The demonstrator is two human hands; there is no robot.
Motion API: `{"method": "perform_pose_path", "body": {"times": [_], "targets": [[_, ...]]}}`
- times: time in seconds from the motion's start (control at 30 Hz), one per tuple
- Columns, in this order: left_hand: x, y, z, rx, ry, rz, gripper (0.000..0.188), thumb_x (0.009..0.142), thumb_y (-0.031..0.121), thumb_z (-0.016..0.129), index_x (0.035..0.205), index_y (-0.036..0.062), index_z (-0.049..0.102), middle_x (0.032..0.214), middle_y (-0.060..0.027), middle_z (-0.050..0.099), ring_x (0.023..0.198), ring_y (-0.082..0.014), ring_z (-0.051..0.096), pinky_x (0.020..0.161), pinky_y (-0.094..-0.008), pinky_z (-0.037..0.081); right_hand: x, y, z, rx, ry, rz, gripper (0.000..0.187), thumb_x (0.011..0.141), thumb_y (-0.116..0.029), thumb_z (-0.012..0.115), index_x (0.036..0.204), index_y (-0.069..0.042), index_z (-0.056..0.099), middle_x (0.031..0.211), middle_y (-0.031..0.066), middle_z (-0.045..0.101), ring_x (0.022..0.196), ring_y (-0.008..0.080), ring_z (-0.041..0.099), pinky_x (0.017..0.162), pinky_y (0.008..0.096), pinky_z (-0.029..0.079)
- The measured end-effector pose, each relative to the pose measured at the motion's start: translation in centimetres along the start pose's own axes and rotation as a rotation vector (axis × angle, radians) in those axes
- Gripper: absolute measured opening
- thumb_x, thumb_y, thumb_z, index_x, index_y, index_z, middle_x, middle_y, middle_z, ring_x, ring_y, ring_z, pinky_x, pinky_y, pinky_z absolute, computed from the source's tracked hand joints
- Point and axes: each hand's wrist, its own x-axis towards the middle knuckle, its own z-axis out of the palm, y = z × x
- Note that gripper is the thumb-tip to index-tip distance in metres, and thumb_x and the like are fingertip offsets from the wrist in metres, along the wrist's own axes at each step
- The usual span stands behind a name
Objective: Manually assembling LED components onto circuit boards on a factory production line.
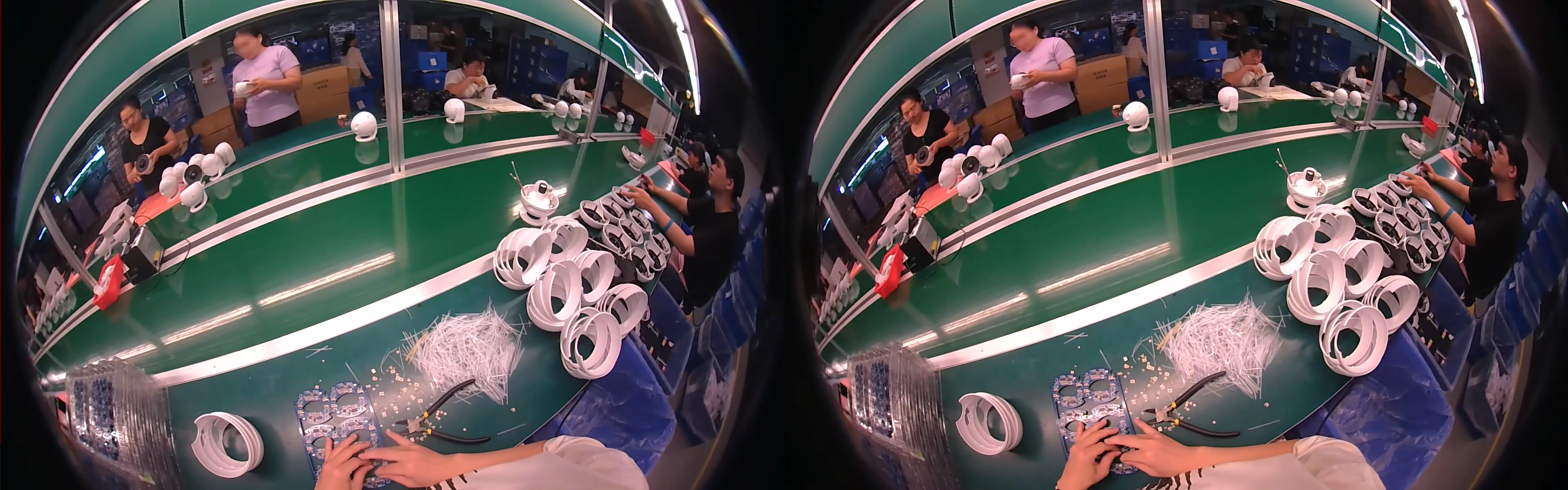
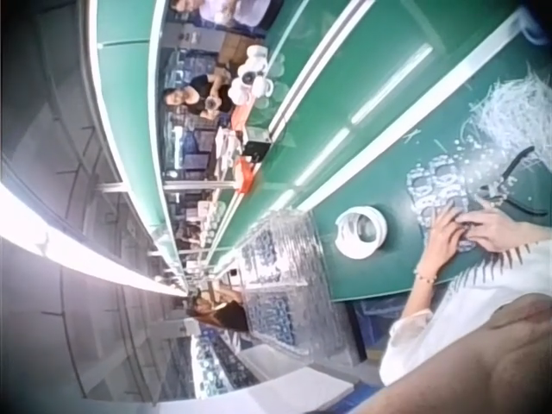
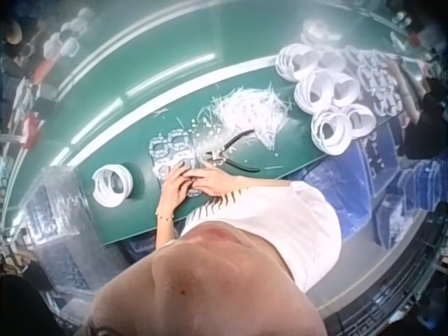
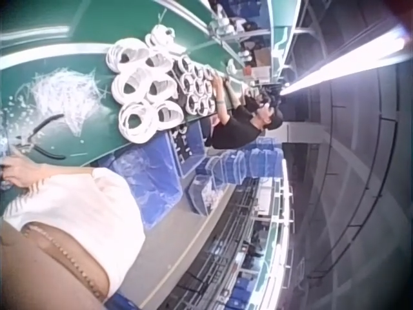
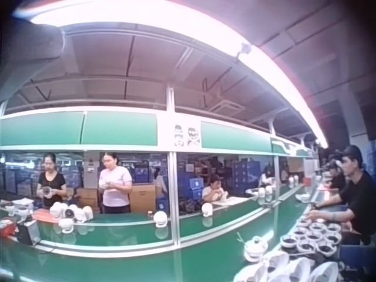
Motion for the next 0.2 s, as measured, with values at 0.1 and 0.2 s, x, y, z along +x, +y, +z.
{"method": "perform_pose_path", "body": {"times": [0.1, 0.2], "targets": [[0.1, 0.1, 0.2, -0.018, 0.013, -0.041, 0.008, 0.078, 0.007, 0.064, 0.085, 0.0042, 0.067, 0.113, -0.0142, 0.062, 0.113, -0.0342, 0.054, 0.098, -0.0442, 0.039, 0.4, 0.1, -0.9, 0.015, 0.132, -0.062, 0.012, 0.084, -0.012, 0.063, 0.094, -0.006, 0.064, 0.131, 0.0145, 0.048, 0.115, 0.0267, 0.053, 0.106, 0.0572, 0.027], [0.3, 0.8, -0.3, -0.260, 0.006, -0.214, 0.009, 0.080, 0.007, 0.063, 0.087, 0.0042, 0.066, 0.114, -0.0152, 0.062, 0.114, -0.0298, 0.055, 0.099, -0.0438, 0.038, -0.4, 1.2, -0.2, 0.004, 0.046, 0.026, 0.010, 0.085, -0.010, 0.062, 0.092, -0.003, 0.063, 0.137, 0.0161, 0.045, 0.117, 0.0290, 0.053, 0.104, 0.0520, 0.034]]}}
